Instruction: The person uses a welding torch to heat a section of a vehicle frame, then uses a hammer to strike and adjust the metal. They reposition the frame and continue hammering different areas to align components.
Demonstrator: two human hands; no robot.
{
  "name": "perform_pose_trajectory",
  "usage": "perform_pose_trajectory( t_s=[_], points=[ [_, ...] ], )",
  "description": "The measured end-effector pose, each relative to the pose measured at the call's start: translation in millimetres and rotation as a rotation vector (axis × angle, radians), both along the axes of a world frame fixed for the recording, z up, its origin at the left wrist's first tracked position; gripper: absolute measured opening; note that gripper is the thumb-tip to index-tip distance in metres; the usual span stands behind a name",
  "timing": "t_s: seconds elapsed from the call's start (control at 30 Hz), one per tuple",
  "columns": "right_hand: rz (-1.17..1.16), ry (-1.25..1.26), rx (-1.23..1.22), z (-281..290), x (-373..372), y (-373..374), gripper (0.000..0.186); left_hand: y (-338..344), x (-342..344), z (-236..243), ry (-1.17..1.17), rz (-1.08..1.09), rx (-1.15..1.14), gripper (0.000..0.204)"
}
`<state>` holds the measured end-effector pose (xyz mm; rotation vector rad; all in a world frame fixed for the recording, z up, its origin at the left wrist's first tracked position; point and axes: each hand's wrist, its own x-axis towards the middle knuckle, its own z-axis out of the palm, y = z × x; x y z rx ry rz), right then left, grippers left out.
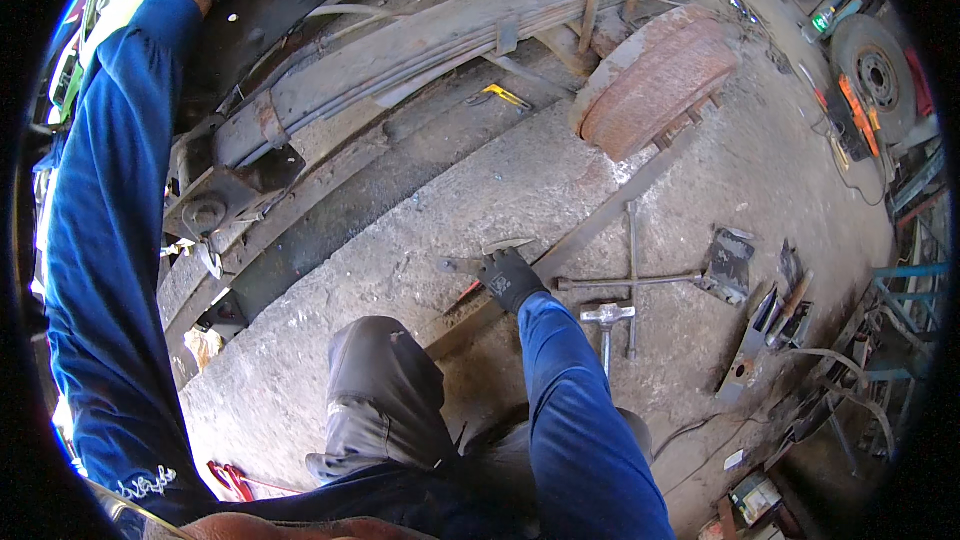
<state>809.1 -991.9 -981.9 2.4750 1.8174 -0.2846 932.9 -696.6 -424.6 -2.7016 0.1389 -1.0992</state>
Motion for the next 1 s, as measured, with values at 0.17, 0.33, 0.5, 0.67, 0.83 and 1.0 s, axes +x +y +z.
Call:
perform_pose_trajectory(
  t_s=[0.17,0.33,0.5,0.67,0.83,1.0],
  points=[
    [-0.024,0.007,0.041,-4,-4,10,0.017,1,3,3,0.057,0.075,-0.069,0.032],
    [-0.049,0.096,-0.115,20,13,1,0.014,8,6,2,0.040,0.001,-0.086,0.032],
    [-0.180,0.199,0.051,66,38,-94,0.021,12,8,3,0.097,0.028,-0.128,0.032],
    [-0.624,0.305,0.127,86,9,-232,0.019,17,10,0,-0.075,-0.145,-0.024,0.029],
    [-1.079,0.287,0.289,56,-84,-331,0.015,6,4,5,0.110,0.065,-0.135,0.033],
    [-1.309,0.177,0.319,20,-172,-384,0.012,-12,-4,6,0.085,0.066,-0.079,0.035]
  ],
)
